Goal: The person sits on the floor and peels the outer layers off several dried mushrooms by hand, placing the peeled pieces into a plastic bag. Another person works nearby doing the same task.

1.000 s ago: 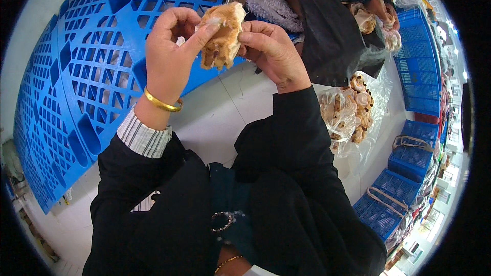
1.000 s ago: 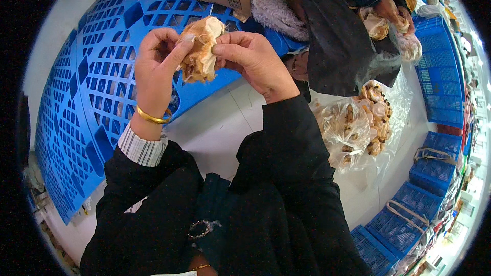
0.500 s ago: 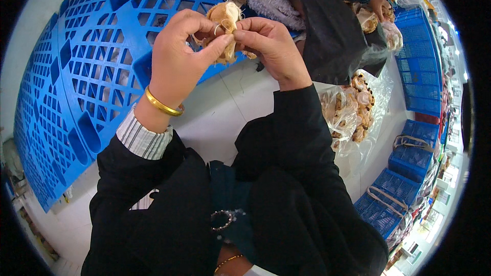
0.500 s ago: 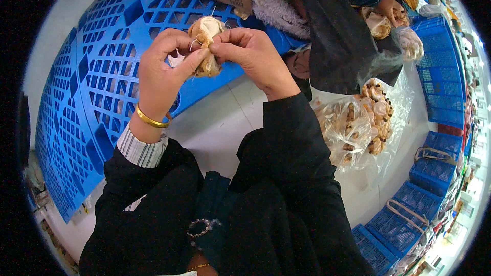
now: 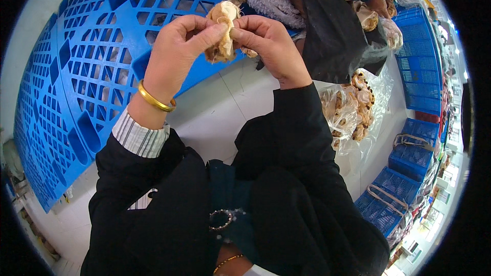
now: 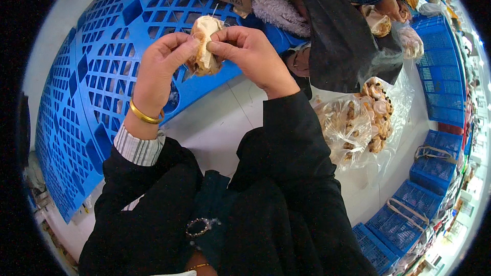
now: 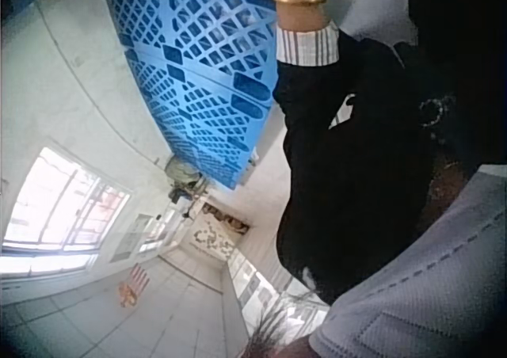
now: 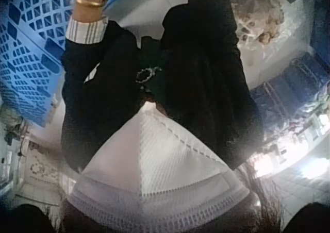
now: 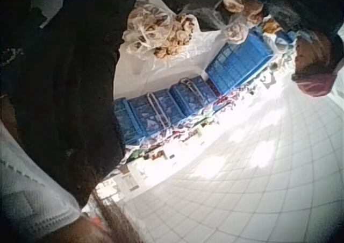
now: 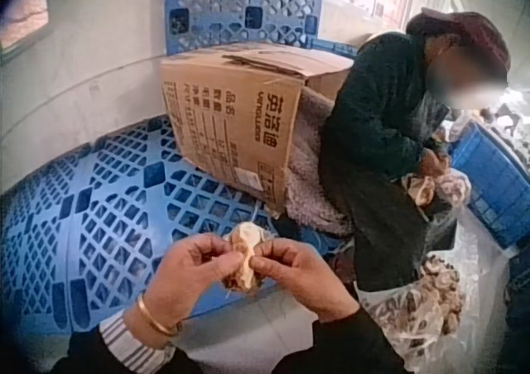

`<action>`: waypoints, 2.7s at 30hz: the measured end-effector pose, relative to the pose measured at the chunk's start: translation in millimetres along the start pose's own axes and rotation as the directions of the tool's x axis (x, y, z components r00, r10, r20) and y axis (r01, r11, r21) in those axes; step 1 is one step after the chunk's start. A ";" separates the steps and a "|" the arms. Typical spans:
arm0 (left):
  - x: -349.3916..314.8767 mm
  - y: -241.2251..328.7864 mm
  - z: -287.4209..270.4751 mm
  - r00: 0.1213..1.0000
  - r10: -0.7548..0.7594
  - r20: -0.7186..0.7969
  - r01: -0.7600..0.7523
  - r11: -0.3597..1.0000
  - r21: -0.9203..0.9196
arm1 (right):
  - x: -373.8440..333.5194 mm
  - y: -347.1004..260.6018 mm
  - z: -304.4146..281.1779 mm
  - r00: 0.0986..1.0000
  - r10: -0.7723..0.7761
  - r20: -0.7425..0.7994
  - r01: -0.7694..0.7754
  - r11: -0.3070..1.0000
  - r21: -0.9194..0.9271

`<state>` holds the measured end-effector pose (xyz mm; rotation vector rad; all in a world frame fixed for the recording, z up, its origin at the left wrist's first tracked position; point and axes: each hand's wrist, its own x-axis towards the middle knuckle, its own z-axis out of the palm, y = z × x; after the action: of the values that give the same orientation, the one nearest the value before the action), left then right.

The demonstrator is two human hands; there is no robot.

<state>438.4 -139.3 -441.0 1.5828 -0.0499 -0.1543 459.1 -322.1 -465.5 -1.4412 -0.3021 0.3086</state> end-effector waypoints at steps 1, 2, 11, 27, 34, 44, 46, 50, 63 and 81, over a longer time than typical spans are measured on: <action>-0.5 1.6 1.6 1.000 -0.005 -0.007 0.005 0.998 0.058 | 0.0 0.3 0.4 1.000 -0.002 -0.007 0.002 1.000 -0.031; -0.1 -0.4 0.5 1.000 0.004 0.003 -0.004 0.998 0.066 | 0.2 0.0 1.0 1.000 -0.006 -0.011 0.006 0.998 -0.059; 11.8 -22.2 -13.0 0.966 -0.161 0.202 0.217 0.931 -0.292 | 0.8 -0.7 2.4 0.991 0.133 0.028 -0.134 0.990 0.038; 11.9 -22.2 -13.9 0.949 -0.223 0.221 0.301 0.851 -0.431 | -2.2 2.2 -4.4 0.989 0.073 0.131 -0.096 0.979 0.182; 8.3 -12.3 -11.5 0.982 -0.185 0.044 0.186 0.982 -0.026 | -0.9 -0.9 -3.2 0.988 0.127 0.082 -0.141 0.971 0.193; 9.1 -20.8 -13.7 0.980 -0.139 0.142 0.179 0.924 -0.337 | 0.2 6.0 -9.4 0.989 0.123 0.077 -0.137 0.970 0.200; 9.9 -22.0 -14.6 0.973 -0.157 0.171 0.214 0.895 -0.393 | 0.8 5.8 -7.8 0.989 0.131 0.071 -0.143 0.968 0.207; 10.7 -21.9 -14.9 0.965 -0.198 0.170 0.255 0.861 -0.441 | 2.4 3.2 -2.3 0.987 0.148 0.057 -0.156 0.973 0.170; 15.9 -31.1 -19.6 0.964 -0.234 0.129 0.265 0.892 -0.366 | 6.4 8.8 -1.7 0.994 0.103 -0.033 -0.102 0.994 0.042; 2.4 -21.3 -0.2 0.998 -0.052 0.026 0.054 0.997 -0.063 | 9.6 16.1 1.0 0.985 0.101 -0.143 -0.092 0.994 0.065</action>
<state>439.4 -139.0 -462.4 1.5196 -0.0216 -0.2149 467.1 -315.8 -481.3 -1.4150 -0.1038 0.2868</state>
